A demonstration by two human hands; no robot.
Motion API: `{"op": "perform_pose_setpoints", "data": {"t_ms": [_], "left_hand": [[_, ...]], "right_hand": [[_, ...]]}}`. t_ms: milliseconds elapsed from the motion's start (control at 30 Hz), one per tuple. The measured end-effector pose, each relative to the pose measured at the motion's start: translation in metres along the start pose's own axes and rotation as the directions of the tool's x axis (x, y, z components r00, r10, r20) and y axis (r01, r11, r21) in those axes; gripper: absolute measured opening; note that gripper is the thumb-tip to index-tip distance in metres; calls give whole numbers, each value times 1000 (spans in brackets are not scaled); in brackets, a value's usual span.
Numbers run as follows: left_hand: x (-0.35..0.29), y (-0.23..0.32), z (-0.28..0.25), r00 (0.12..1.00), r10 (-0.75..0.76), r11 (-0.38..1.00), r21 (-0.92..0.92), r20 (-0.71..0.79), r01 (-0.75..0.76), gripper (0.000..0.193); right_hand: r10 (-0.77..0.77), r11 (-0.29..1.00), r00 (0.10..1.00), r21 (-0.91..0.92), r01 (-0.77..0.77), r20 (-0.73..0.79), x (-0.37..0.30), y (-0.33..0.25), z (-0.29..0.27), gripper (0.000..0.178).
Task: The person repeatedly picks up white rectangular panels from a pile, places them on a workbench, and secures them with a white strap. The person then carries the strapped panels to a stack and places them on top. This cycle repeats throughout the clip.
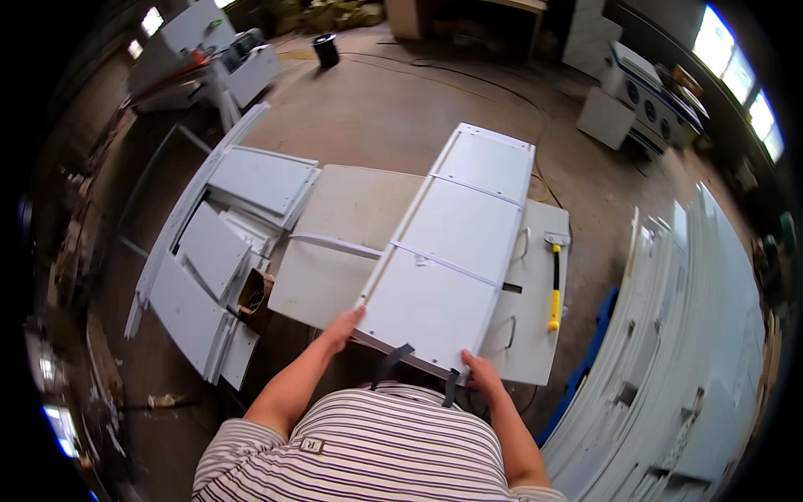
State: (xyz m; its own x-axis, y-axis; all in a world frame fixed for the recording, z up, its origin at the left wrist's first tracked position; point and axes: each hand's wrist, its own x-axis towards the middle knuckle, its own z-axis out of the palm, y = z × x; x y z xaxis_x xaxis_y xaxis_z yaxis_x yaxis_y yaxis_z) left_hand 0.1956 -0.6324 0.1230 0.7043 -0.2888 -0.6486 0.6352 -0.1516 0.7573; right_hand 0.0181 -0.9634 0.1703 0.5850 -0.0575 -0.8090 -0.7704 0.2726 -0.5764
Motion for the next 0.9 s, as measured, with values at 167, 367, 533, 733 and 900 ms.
{"op": "perform_pose_setpoints", "data": {"t_ms": [167,367,533,733,900], "left_hand": [[2,2,-103,999,-2,999,45,49,-1,48],[-41,5,-213,997,-51,985,167,64,40,44],[-108,-31,-269,991,-131,984,113,-42,135,38],[-216,-38,-253,973,94,968,249,-209,-40,37],[-290,6,-217,858,391,693,720,-332,-37,28]], "right_hand": [[118,943,975,-329,-52,186,-18,-8,74,63],[271,799,809,-591,113,521,11,19,144,63],[-8,943,1000,-333,15,23,97,-21,97,69],[-201,931,979,312,189,7,157,-83,106,69],[-228,762,957,644,60,180,148,-94,149,54]]}}
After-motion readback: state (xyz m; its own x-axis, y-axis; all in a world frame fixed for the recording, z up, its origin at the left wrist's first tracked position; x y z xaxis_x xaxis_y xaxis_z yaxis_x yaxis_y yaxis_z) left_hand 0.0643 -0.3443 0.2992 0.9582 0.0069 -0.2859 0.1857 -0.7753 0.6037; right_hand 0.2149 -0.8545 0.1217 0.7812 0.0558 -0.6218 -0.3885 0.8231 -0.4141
